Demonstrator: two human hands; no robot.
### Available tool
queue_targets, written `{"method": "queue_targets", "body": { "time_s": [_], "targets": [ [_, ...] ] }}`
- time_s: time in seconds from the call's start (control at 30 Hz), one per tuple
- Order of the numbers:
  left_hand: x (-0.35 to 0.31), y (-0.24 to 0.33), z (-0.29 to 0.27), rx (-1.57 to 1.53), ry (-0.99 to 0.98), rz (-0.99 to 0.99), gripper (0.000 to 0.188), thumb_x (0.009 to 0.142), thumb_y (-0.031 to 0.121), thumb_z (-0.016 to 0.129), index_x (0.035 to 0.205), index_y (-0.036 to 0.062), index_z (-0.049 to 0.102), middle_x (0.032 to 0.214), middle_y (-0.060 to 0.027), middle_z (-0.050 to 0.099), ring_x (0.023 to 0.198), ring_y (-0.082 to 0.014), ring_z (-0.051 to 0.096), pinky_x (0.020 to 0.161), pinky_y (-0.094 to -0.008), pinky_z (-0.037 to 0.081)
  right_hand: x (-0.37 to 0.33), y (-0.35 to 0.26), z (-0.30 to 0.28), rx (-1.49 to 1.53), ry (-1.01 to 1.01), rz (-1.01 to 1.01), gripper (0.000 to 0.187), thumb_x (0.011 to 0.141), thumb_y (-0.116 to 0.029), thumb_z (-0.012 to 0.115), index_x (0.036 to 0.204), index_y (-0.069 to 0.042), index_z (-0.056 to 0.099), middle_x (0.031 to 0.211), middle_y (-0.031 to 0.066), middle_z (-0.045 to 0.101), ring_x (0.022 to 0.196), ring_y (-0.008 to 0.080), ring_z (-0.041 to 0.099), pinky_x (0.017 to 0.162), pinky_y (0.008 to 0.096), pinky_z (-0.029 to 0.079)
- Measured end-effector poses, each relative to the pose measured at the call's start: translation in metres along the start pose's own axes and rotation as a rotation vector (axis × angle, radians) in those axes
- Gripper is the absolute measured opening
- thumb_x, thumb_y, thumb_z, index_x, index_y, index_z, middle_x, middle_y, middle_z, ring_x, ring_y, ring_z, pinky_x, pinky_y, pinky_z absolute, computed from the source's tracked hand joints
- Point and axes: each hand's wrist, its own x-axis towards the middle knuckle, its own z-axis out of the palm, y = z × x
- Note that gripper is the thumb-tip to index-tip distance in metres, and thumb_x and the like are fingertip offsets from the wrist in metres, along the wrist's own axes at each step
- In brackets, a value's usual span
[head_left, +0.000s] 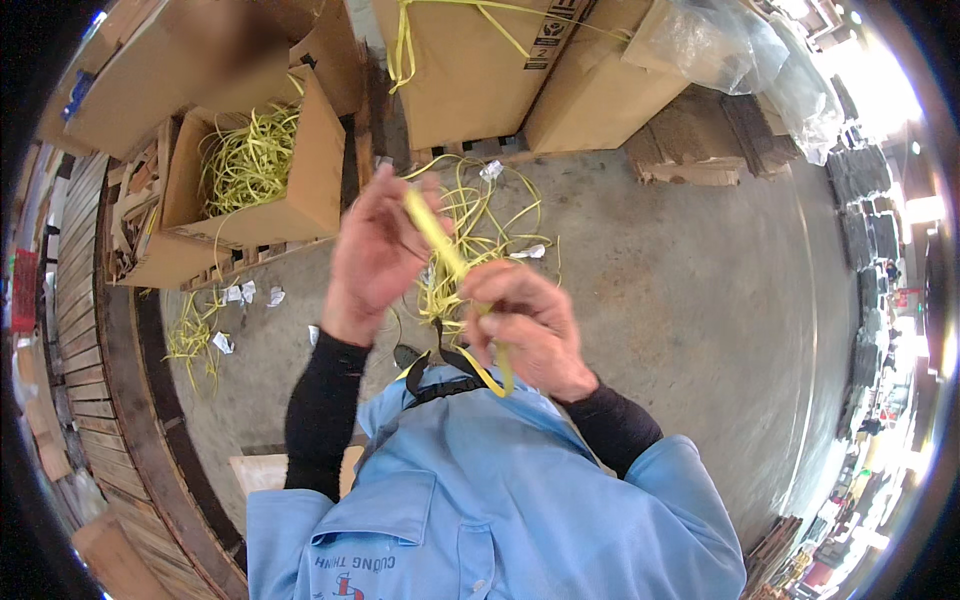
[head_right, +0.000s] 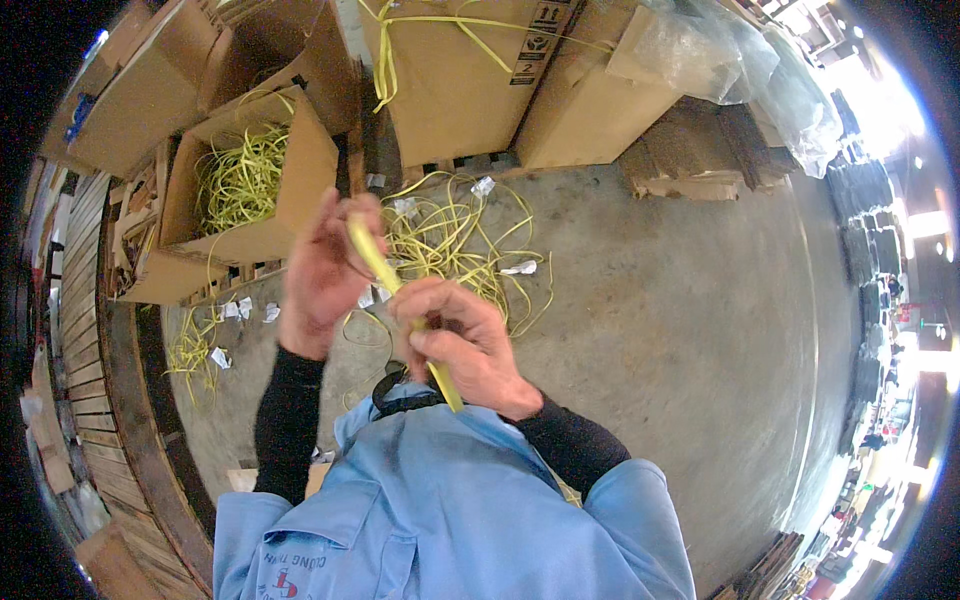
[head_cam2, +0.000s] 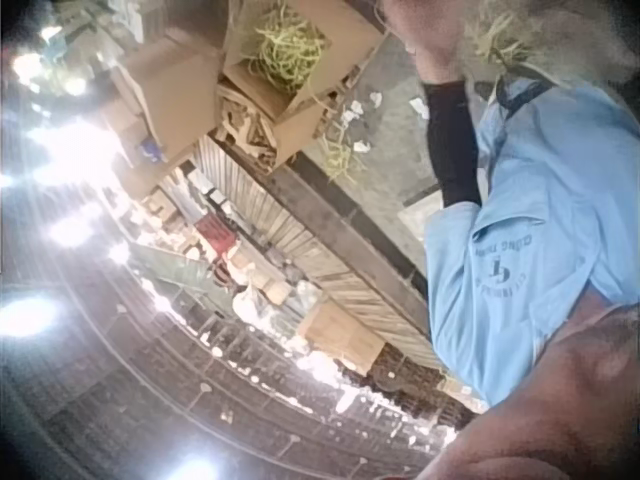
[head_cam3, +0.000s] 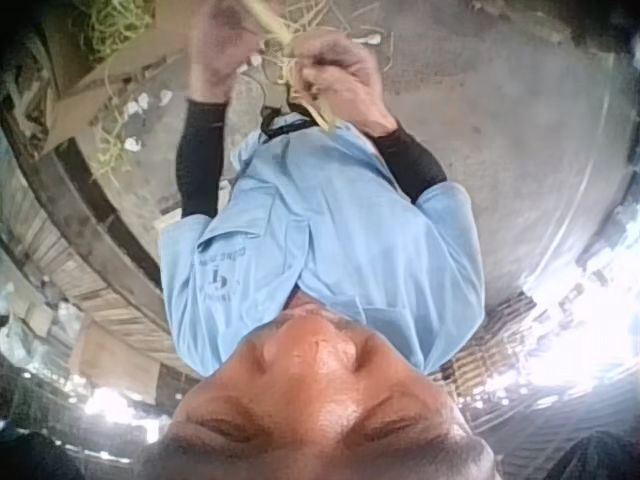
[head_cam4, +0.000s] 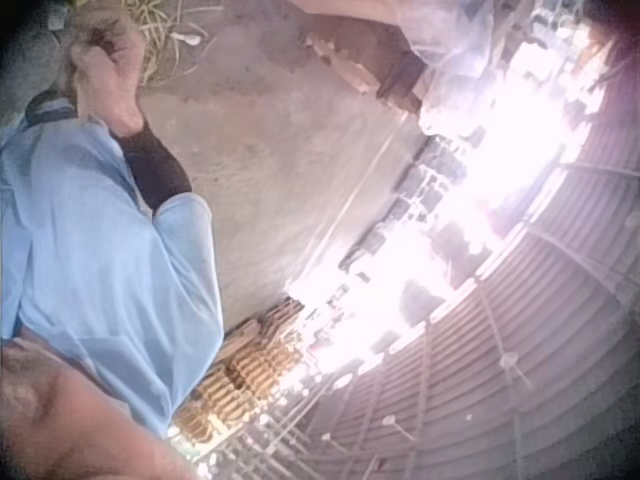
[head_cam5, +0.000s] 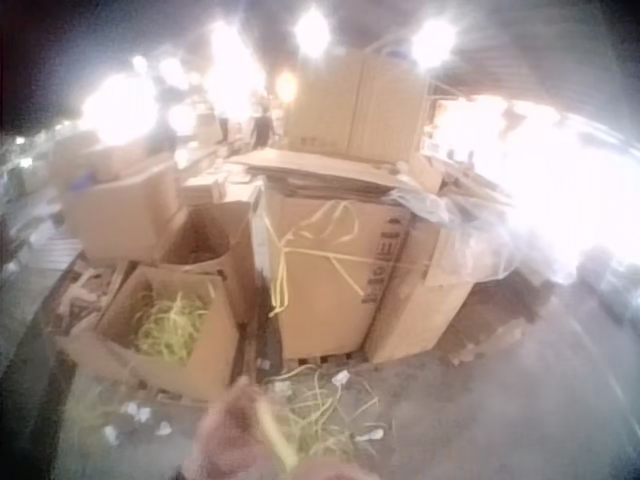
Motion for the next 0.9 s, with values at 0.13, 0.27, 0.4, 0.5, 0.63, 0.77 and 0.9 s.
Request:
{"method": "queue_targets", "body": {
  "time_s": [0.13, 0.27, 0.4, 0.5, 0.63, 0.77, 0.9],
  "targets": [
    [-0.039, 0.028, 0.035, 0.525, 0.089, -0.274, 0.029, 0.102, 0.028, 0.047, 0.087, 0.0078, 0.061, 0.064, -0.0002, 0.055, 0.058, -0.0083, 0.053, 0.054, -0.0237, 0.047, 0.023, 0.047, 0.009, 0.718, -0.110, 0.263, 0.043, 0.098, -0.031, 0.048, 0.130, -0.004, 0.047, 0.124, 0.0155, 0.055, 0.119, 0.0278, 0.053, 0.095, 0.0433, 0.047],
    [-0.094, 0.015, 0.023, 1.185, 0.047, -0.437, 0.015, 0.099, 0.018, 0.053, 0.096, 0.0057, 0.061, 0.071, 0.0014, 0.056, 0.059, -0.0039, 0.050, 0.053, -0.0194, 0.042, 0.073, 0.049, -0.029, 0.916, -0.159, 0.259, 0.061, 0.101, -0.050, 0.039, 0.130, 0.004, 0.046, 0.129, 0.0212, 0.055, 0.117, 0.0339, 0.054, 0.105, 0.0515, 0.040],
    [-0.202, 0.083, -0.002, 0.770, 0.504, 0.386, 0.030, 0.096, 0.013, 0.056, 0.126, 0.0107, 0.052, 0.071, 0.0037, 0.042, 0.056, -0.0068, 0.041, 0.045, -0.0215, 0.034, 0.143, 0.024, -0.106, 1.251, 0.024, 0.302, 0.035, 0.102, -0.029, 0.045, 0.101, 0.005, 0.052, 0.095, 0.0176, 0.060, 0.094, 0.0301, 0.058, 0.091, 0.0437, 0.049],
    [-0.344, 0.179, 0.001, 0.006, 0.212, 0.557, 0.025, 0.100, 0.033, 0.049, 0.085, 0.0132, 0.052, 0.071, 0.0031, 0.045, 0.065, -0.0145, 0.042, 0.060, -0.0324, 0.037, 0.164, 0.030, -0.203, 1.252, 0.369, 0.264, 0.024, 0.099, -0.020, 0.049, 0.097, 0.004, 0.051, 0.091, 0.0127, 0.057, 0.085, 0.0258, 0.056, 0.082, 0.0397, 0.049],
    [-0.528, 0.215, -0.009, 0.179, 0.600, 1.212, 0.017, 0.099, 0.028, 0.052, 0.104, 0.0124, 0.051, 0.073, 0.0020, 0.049, 0.064, -0.0109, 0.046, 0.052, -0.0276, 0.037, 0.134, 0.105, -0.325, -0.277, 0.612, 0.110, 0.010, 0.093, -0.006, 0.049, 0.088, 0.000, 0.054, 0.073, 0.0063, 0.051, 0.062, 0.0215, 0.051, 0.061, 0.0334, 0.046],
    [-0.578, 0.166, -0.042, 0.631, 1.338, 1.497, 0.028, 0.098, 0.024, 0.055, 0.123, 0.0116, 0.051, 0.076, 0.0010, 0.053, 0.064, -0.0073, 0.050, 0.044, -0.0228, 0.037, 0.132, 0.094, -0.323, 0.449, 0.862, 0.239, 0.016, 0.098, -0.012, 0.044, 0.086, -0.005, 0.051, 0.066, 0.0021, 0.042, 0.052, 0.0140, 0.039, 0.046, 0.0284, 0.032],
    [-0.511, 0.111, -0.084, 1.006, 1.830, 0.865, 0.026, 0.098, 0.019, 0.055, 0.122, 0.0115, 0.050, 0.067, 0.0034, 0.044, 0.051, -0.0019, 0.037, 0.038, -0.0194, 0.027, 0.124, -0.066, -0.243, -0.006, 0.383, -0.058, 0.024, 0.101, -0.025, 0.048, 0.094, -0.004, 0.057, 0.060, -0.0040, 0.036, 0.046, 0.0077, 0.031, 0.042, 0.0234, 0.027]
  ]
}}
